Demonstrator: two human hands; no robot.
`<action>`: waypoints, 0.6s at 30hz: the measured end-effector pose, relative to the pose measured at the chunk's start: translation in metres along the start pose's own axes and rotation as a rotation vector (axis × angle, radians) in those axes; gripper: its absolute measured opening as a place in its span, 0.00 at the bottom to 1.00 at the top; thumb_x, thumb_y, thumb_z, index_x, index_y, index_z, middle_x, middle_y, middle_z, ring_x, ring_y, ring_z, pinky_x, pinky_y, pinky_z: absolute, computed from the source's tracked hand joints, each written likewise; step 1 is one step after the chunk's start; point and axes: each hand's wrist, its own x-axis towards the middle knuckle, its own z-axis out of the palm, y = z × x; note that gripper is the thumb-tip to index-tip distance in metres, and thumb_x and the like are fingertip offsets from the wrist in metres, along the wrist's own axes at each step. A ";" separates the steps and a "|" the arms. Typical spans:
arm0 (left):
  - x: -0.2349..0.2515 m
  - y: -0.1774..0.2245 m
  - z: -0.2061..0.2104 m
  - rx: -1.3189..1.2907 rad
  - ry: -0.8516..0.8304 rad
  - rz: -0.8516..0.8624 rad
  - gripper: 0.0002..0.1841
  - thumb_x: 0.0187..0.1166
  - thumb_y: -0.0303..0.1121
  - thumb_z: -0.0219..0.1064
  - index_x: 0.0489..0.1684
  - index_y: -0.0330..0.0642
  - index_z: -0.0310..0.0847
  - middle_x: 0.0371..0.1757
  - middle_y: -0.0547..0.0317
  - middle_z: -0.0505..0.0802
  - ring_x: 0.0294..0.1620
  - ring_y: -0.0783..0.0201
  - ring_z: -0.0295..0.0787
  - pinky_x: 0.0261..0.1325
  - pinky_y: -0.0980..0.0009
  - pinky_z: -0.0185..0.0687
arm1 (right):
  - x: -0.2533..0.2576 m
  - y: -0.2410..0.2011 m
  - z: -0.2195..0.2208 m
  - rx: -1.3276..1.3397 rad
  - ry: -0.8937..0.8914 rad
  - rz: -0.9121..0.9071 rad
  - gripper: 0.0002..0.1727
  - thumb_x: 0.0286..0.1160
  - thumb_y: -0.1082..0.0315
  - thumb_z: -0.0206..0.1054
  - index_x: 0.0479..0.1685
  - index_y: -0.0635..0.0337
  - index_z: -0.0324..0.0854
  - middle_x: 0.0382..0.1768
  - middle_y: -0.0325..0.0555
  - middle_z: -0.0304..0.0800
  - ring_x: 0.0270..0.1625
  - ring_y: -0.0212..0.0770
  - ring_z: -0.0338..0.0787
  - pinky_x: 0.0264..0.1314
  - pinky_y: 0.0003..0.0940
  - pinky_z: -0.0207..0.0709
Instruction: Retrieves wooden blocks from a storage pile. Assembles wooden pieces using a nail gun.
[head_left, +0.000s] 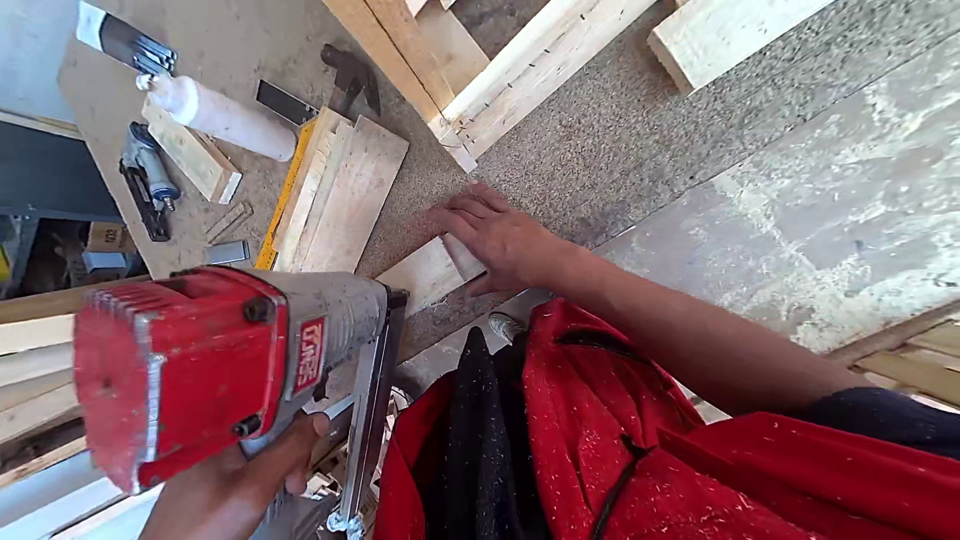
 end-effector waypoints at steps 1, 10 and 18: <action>0.005 0.008 0.003 -0.030 0.001 0.017 0.10 0.69 0.42 0.74 0.40 0.49 0.85 0.15 0.55 0.83 0.12 0.58 0.82 0.19 0.65 0.84 | -0.003 0.005 0.002 0.013 0.011 0.011 0.73 0.41 0.32 0.87 0.94 0.50 0.49 0.83 0.50 0.73 0.88 0.51 0.69 0.98 0.56 0.38; 0.023 0.037 0.007 -0.036 -0.043 0.001 0.12 0.66 0.39 0.73 0.45 0.47 0.85 0.15 0.53 0.82 0.11 0.57 0.81 0.17 0.64 0.84 | -0.007 0.013 0.006 0.060 0.073 -0.001 0.74 0.41 0.31 0.86 0.95 0.53 0.47 0.84 0.51 0.72 0.89 0.50 0.67 0.98 0.50 0.39; 0.018 0.012 0.011 0.167 -0.063 0.065 0.14 0.71 0.51 0.72 0.42 0.54 0.88 0.19 0.61 0.85 0.16 0.64 0.82 0.23 0.68 0.83 | -0.009 0.012 0.005 0.038 0.062 -0.024 0.72 0.46 0.30 0.84 0.95 0.52 0.47 0.85 0.50 0.71 0.89 0.50 0.68 0.98 0.56 0.34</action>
